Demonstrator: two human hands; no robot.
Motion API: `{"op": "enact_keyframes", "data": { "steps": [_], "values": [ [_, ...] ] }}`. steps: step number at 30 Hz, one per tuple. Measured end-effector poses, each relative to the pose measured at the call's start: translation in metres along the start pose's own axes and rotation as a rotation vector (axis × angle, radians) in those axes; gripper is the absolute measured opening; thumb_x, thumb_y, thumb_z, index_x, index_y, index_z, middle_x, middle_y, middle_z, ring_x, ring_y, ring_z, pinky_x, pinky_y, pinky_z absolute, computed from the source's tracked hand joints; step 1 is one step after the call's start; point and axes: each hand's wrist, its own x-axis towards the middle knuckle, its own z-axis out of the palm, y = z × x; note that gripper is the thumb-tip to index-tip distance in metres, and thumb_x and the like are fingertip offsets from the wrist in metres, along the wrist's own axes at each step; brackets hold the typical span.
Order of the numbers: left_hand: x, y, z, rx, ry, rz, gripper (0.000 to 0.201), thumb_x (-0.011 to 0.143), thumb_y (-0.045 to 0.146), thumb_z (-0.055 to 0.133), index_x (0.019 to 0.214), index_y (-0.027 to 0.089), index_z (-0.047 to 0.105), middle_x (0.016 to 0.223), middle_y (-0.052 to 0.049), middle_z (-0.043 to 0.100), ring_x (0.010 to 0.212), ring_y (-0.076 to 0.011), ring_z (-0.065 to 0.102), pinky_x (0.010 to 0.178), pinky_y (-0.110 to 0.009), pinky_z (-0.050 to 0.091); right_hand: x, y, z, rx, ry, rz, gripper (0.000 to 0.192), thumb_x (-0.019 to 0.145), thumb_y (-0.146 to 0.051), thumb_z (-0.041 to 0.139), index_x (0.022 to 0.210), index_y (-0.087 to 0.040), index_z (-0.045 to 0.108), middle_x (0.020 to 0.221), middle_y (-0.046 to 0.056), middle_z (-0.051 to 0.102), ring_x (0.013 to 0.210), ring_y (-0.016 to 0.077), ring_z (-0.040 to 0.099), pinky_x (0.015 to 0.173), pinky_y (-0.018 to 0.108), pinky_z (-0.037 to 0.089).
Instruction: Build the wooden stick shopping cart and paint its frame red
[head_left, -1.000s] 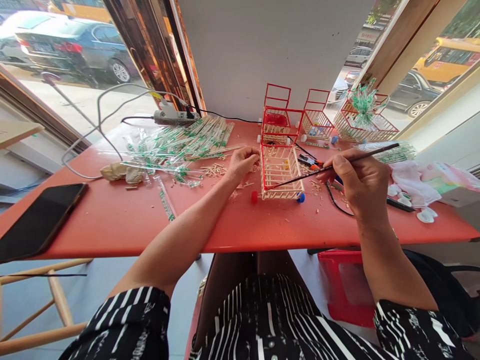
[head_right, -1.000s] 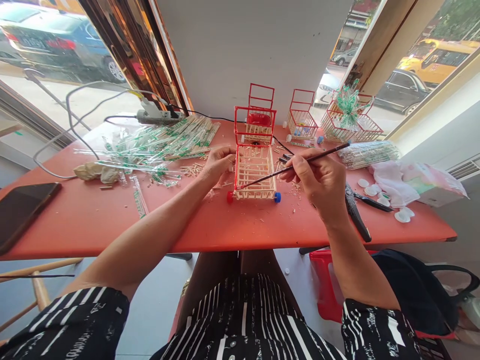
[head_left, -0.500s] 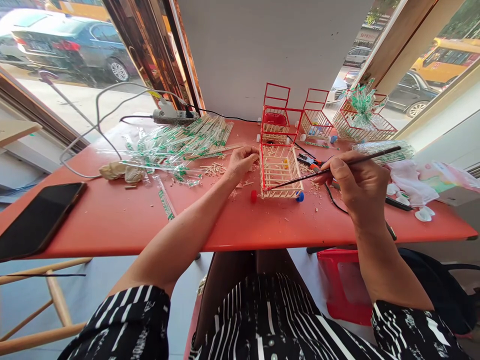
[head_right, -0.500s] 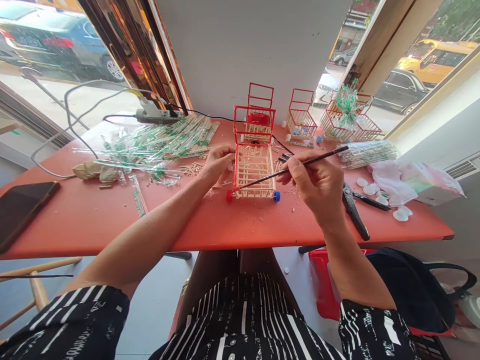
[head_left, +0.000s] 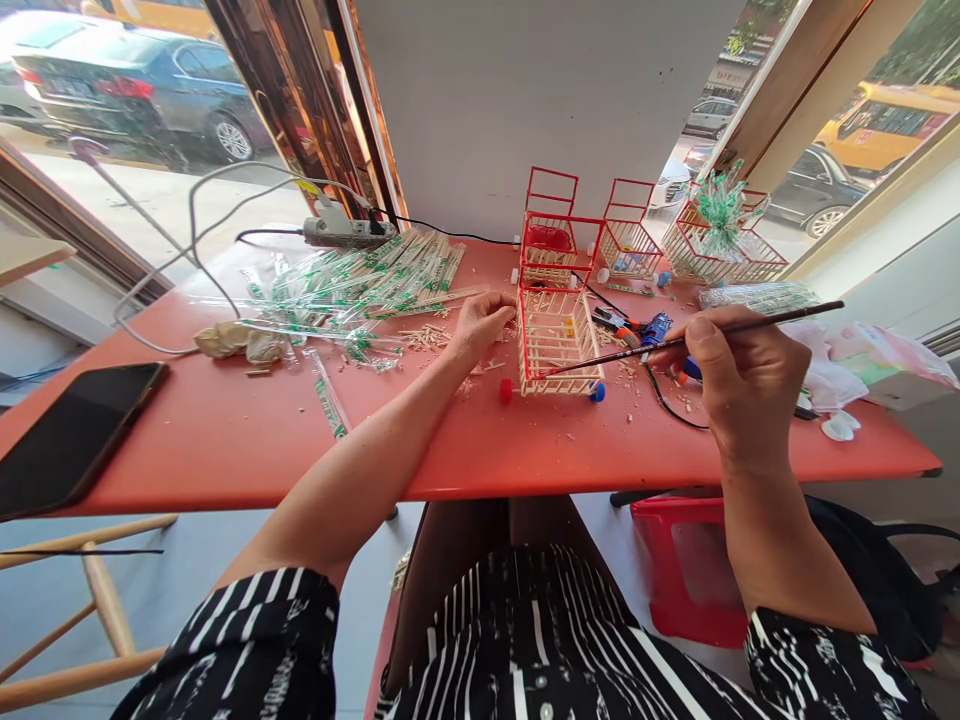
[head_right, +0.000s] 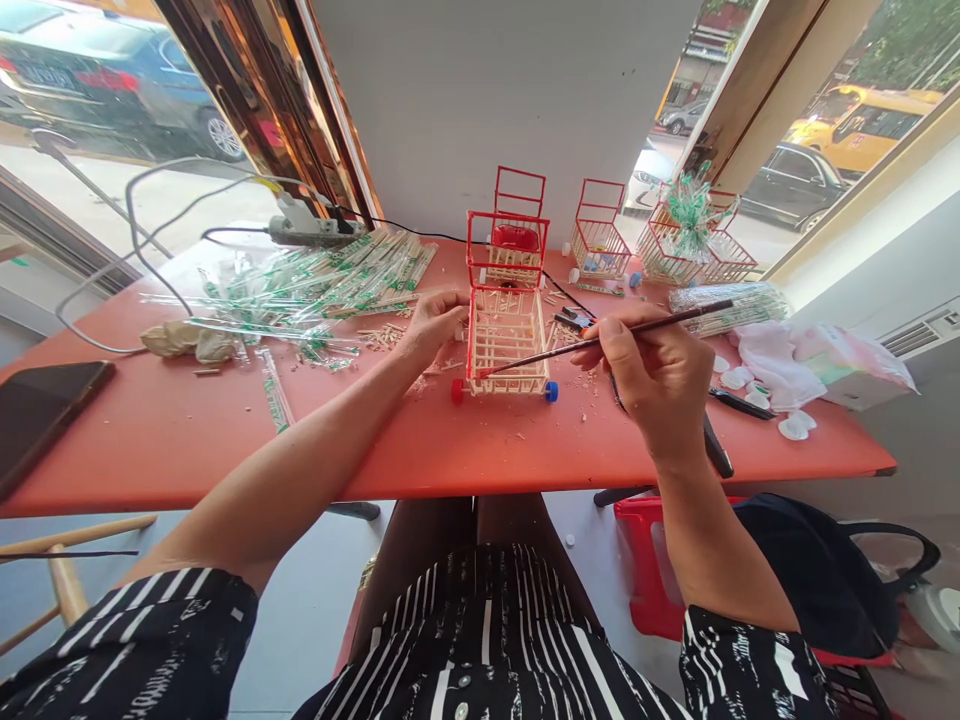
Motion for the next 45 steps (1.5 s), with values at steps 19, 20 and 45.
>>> {"op": "enact_keyframes", "data": {
  "steps": [19,20,45],
  "values": [
    [0.007,-0.011,-0.002,-0.001,-0.002,0.037,0.016,0.066,0.020,0.061,0.071,0.019,0.076,0.073,-0.002,0.074,0.069,-0.0140,0.064,0.063,-0.021,0.051,-0.004,-0.004,0.015,0.050,-0.009,0.024,0.022,0.101,-0.044,0.080,0.087,-0.027,0.080,0.065,-0.002,0.076,0.052,0.0140,0.070,0.055,0.029,0.060],
    [0.007,-0.011,-0.002,0.004,0.001,0.038,0.016,0.066,0.021,0.060,0.071,0.019,0.076,0.073,-0.002,0.074,0.068,-0.0140,0.064,0.062,-0.021,0.050,-0.004,-0.004,0.015,0.044,-0.003,0.020,0.021,0.102,-0.043,0.080,0.088,-0.027,0.081,0.066,-0.002,0.077,0.052,0.0138,0.069,0.056,0.029,0.060],
    [0.006,-0.009,-0.001,-0.015,-0.010,0.023,0.011,0.066,0.019,0.059,0.066,0.018,0.070,0.067,0.000,0.067,0.062,-0.0113,0.058,0.061,-0.021,0.048,-0.013,0.002,-0.017,-0.114,0.081,0.001,0.018,0.098,-0.031,0.076,0.085,-0.020,0.081,0.066,-0.001,0.080,0.053,0.0128,0.074,0.057,0.023,0.060]
  ]
}}
